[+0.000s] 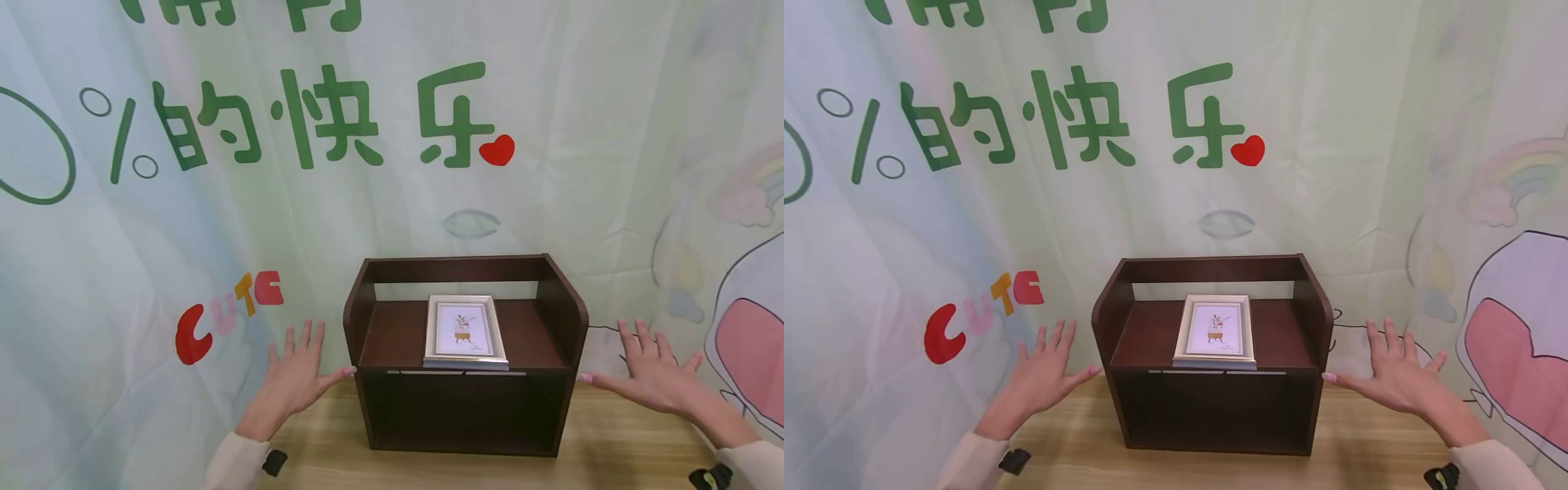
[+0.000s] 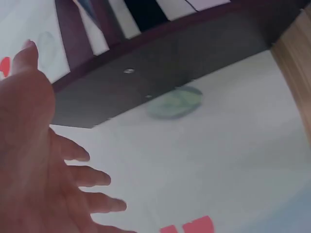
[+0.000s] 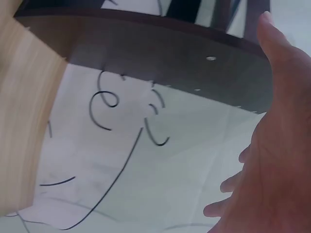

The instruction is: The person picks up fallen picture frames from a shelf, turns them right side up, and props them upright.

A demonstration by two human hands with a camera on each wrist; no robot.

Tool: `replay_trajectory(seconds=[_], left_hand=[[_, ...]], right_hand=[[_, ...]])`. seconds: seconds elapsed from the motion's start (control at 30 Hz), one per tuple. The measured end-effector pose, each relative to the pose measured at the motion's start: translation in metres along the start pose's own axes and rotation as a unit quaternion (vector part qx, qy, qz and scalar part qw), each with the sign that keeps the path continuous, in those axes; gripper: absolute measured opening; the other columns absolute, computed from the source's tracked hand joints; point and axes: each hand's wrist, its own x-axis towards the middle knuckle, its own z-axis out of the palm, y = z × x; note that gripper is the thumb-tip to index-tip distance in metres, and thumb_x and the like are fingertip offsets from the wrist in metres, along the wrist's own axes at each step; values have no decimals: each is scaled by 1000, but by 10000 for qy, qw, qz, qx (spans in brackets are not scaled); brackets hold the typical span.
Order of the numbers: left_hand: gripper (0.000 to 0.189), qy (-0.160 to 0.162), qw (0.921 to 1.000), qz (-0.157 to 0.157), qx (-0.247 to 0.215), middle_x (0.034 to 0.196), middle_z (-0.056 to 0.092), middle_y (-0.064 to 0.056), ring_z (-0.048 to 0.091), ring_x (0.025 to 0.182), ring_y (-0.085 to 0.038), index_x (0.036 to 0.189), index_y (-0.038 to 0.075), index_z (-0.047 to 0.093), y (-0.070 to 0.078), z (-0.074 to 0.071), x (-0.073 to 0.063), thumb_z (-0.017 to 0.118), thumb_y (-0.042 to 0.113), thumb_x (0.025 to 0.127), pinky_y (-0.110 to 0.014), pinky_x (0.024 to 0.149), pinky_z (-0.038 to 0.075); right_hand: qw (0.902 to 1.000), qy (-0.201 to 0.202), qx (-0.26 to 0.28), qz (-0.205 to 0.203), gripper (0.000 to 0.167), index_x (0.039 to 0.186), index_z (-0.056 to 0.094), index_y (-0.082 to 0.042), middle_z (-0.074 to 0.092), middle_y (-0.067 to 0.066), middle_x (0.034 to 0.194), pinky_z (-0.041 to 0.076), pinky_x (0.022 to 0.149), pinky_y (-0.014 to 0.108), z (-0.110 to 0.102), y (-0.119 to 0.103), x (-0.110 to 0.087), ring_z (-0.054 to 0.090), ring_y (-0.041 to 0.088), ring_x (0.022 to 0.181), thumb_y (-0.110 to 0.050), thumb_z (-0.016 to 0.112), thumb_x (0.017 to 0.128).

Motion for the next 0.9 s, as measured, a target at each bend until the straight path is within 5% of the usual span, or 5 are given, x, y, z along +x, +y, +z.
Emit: replay_trajectory(seconds=[0.27, 0.5, 0.57, 0.7, 0.9], left_hand=[[103, 894, 9936, 668, -189, 161, 46, -27, 48, 144, -53, 160, -6, 35, 21, -14, -8, 61, 70, 95, -68, 114, 43], [74, 2659, 9488, 1678, -314, 132, 69, -24, 70, 117, -42, 143, -6, 58, 45, -37, -17, 83, 38, 89, -53, 92, 62], [70, 2714, 9445, 1793, -466, 126, 71, -21, 72, 110, -36, 143, -5, 58, 53, -41, -18, 83, 34, 90, -48, 85, 64], [68, 2356, 9531, 1684, -876, 120, 72, -18, 73, 102, -30, 145, -4, 56, 67, -45, -17, 82, 30, 93, -42, 80, 64], [49, 2248, 9535, 1875, -717, 118, 70, -17, 73, 98, -28, 132, -2, 69, 78, -43, -5, 80, 27, 95, -39, 83, 65]], right_hand=[[9976, 576, -60, -371, 133, 167, -7, 0, -5, 42, 168, 34, 92, 89, -14, -17, -11, 31, 76, 130, -73, 70, 87], [9929, 926, 386, -632, 137, 167, -5, 2, 20, 44, 152, 55, 81, 67, -26, -52, -19, 51, 59, 115, -70, 77, 83], [9917, 992, 515, -628, 136, 167, -4, 2, 23, 42, 147, 56, 76, 60, -30, -61, -23, 56, 51, 104, -68, 78, 84], [9878, 1062, 805, -804, 125, 167, 2, 0, 28, 35, 142, 54, 68, 42, -38, -79, -27, 60, 31, 88, -63, 76, 89], [9780, 973, 1265, -1340, 100, 163, 22, -1, 43, 27, 147, 59, 81, 48, -47, -113, -22, 61, 39, 117, -54, 73, 96]])
